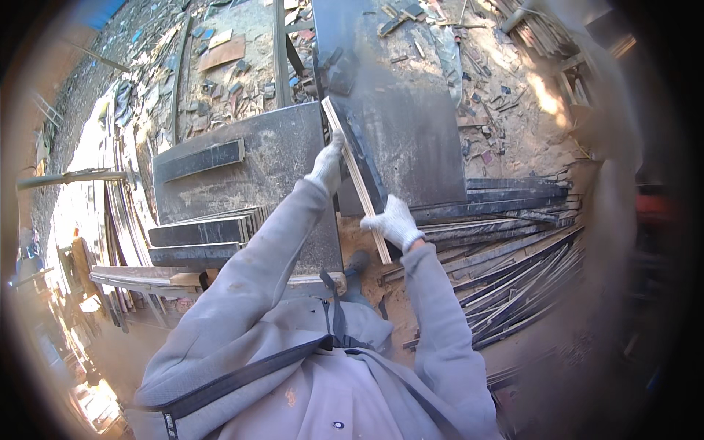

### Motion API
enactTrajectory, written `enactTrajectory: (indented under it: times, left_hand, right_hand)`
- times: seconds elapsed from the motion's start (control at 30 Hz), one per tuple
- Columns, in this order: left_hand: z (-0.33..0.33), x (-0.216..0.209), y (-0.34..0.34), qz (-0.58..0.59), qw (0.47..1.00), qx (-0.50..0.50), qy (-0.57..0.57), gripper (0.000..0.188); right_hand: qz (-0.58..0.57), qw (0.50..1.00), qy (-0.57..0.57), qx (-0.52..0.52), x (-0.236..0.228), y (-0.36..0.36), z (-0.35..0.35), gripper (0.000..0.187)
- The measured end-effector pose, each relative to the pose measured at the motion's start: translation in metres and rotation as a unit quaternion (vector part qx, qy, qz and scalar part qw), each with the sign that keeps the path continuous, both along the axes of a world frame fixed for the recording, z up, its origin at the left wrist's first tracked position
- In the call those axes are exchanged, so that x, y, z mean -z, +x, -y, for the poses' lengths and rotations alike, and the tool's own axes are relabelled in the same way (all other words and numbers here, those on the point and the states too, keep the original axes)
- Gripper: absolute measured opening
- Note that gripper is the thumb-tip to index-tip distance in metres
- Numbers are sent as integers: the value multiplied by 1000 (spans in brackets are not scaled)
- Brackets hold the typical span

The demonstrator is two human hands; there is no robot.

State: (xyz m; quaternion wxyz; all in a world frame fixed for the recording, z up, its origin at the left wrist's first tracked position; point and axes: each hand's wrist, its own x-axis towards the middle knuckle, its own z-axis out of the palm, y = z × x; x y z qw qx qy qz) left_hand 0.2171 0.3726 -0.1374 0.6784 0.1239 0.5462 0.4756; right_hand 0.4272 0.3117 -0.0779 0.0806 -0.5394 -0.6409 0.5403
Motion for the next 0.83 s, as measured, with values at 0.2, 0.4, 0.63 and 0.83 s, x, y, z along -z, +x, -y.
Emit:
enactTrajectory:
  times: [0.2, 0.4, 0.63, 0.83]
  left_hand:
    - [52, -59, 19, 493, 867, -76, 6, 76]
    - [23, 27, 34, 241, 951, -146, -126, 44]
    - [0, 44, 46, -25, 969, -99, -225, 68]
    - [-13, 48, 39, -44, 974, -100, -198, 64]
  right_hand:
    - [-471, 707, -511, 128, -49, 23, 50, 43]
    - [-166, 949, -258, 77, -53, 43, 33, 70]
    - [350, 932, -27, -86, -60, -1, 35, 103]
    - [365, 927, -24, -77, -52, -9, 21, 74]
